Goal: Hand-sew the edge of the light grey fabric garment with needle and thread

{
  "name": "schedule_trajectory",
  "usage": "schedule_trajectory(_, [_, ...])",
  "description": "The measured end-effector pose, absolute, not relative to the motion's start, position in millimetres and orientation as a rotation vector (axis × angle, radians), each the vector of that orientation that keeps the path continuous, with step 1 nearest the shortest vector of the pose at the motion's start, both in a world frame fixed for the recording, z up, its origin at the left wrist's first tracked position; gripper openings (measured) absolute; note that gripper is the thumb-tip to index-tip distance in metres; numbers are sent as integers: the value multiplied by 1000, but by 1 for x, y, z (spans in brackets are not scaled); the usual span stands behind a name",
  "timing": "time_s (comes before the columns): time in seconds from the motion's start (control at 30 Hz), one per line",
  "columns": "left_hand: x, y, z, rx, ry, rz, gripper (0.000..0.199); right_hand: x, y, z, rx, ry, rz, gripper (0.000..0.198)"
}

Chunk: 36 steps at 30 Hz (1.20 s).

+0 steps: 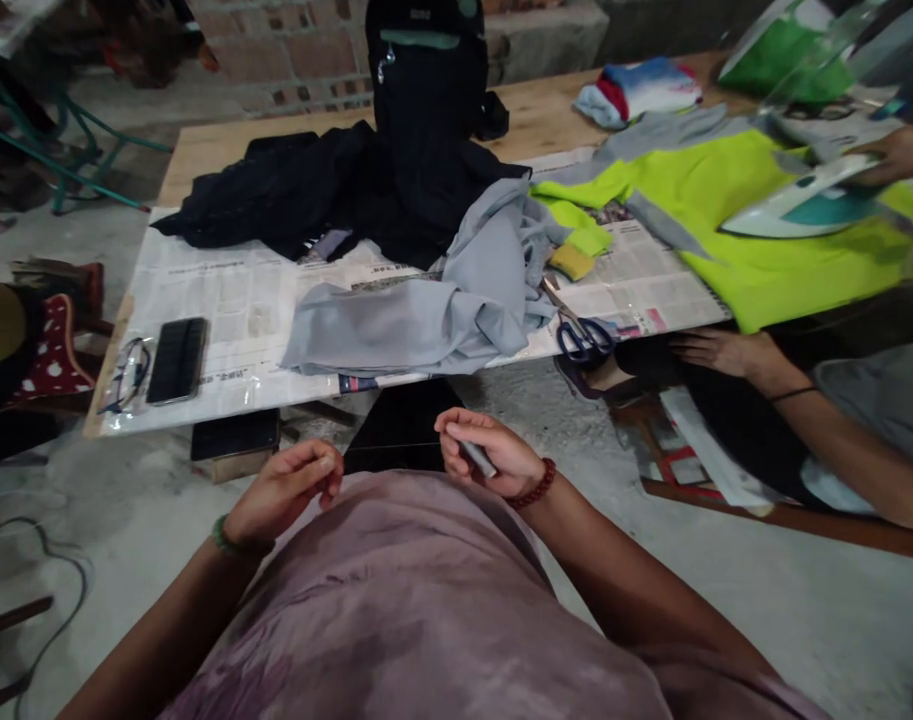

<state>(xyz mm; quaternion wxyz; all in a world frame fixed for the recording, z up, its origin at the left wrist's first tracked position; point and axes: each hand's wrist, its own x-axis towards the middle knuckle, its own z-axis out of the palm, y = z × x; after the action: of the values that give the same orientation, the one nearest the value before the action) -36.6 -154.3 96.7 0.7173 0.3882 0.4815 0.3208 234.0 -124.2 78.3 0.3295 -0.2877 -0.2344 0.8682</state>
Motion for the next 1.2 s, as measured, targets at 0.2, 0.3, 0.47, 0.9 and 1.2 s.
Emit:
schedule_trajectory(0.2, [-83, -169, 96, 824, 1316, 755, 25, 247, -123, 74, -823, -602, 2248, 18])
schedule_trajectory(0.3, [-107, -179, 98, 795, 1464, 780, 26, 252, -122, 72, -857, -591, 2254, 18])
schedule_trajectory(0.47, [-148, -193, 100, 727, 1695, 849, 31, 256, -122, 68, -907, -603, 2283, 19])
schedule_trajectory(0.9, [-234, -222, 82, 582, 2072, 802, 40, 267, -122, 61, -916, -652, 2299, 20])
schedule_trajectory(1.2, [-243, -228, 65, 652, 2121, 667, 40, 263, -120, 54, -994, -762, 2230, 23])
